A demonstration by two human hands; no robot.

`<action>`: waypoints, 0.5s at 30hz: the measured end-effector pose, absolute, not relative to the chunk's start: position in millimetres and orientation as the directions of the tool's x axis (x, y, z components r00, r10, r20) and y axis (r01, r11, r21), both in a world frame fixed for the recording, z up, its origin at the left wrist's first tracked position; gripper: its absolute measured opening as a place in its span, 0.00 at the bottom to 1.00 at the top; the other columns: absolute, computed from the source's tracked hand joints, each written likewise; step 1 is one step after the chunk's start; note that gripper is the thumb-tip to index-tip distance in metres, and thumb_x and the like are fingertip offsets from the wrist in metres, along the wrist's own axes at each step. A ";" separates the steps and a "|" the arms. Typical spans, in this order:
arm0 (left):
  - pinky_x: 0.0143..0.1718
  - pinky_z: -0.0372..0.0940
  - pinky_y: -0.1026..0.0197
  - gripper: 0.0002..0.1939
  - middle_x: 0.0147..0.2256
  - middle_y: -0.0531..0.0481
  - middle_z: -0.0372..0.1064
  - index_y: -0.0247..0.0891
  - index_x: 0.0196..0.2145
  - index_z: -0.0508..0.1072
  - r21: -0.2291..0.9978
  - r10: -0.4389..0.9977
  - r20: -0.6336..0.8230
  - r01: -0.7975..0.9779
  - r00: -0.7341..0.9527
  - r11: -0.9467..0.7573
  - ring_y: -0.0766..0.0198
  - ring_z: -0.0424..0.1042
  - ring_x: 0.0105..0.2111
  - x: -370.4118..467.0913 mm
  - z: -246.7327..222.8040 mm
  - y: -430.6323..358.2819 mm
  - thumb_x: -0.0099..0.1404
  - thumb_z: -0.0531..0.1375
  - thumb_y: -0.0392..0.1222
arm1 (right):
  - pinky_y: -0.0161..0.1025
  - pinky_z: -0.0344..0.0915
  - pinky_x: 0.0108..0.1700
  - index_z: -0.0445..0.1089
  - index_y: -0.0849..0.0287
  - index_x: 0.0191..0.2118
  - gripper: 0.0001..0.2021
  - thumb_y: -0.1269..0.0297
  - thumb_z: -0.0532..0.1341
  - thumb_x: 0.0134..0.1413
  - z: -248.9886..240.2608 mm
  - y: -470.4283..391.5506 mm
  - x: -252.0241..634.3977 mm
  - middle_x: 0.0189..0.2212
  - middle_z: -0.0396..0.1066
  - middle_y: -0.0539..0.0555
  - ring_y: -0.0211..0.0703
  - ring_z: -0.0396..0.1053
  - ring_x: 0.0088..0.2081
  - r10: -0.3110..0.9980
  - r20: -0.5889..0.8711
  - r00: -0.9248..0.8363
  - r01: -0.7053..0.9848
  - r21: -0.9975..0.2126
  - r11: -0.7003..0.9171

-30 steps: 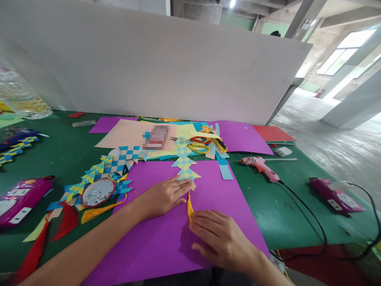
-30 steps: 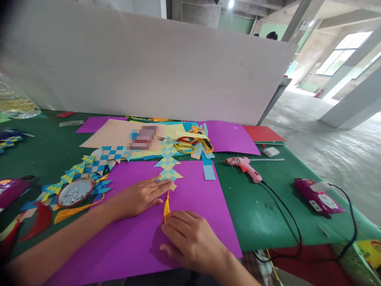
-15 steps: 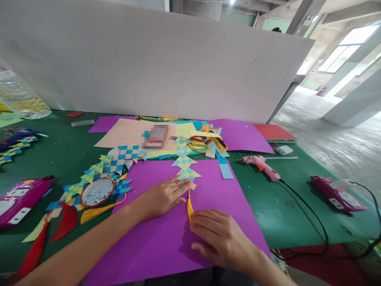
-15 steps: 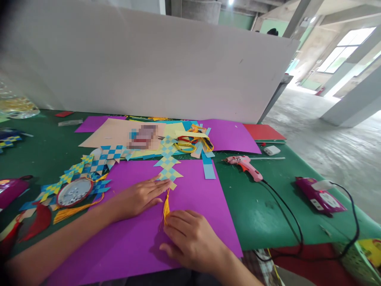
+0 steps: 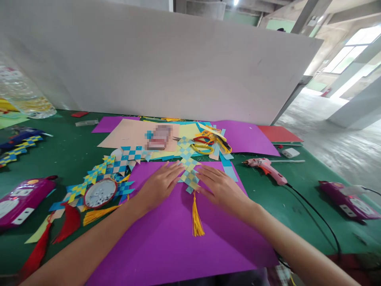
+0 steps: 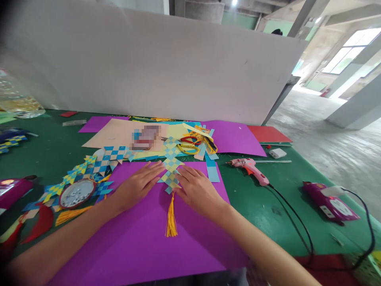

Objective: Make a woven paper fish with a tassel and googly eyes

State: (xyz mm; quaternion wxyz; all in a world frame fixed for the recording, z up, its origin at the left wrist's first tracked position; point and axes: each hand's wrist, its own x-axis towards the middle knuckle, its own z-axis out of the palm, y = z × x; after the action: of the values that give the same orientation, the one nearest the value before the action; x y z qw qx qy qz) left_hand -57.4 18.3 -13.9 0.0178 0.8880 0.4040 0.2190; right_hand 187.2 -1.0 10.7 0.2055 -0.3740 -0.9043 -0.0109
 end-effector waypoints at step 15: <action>0.60 0.59 0.47 0.20 0.55 0.41 0.68 0.35 0.57 0.68 -0.042 0.540 0.408 0.606 0.736 -0.795 0.56 0.66 0.57 -54.0 -4.9 14.9 0.72 0.49 0.46 | 0.50 0.61 0.62 0.68 0.65 0.55 0.19 0.62 0.52 0.66 -21.5 17.7 176.4 0.56 0.67 0.62 0.51 0.60 0.61 0.663 0.353 -0.660 0.683 -0.086 0.725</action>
State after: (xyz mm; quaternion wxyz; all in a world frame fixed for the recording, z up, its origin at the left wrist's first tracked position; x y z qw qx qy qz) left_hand -54.0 14.9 -4.9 -0.0864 0.9277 0.3086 0.1914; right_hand 176.4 17.7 -21.5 0.1830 -0.3695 -0.9106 -0.0270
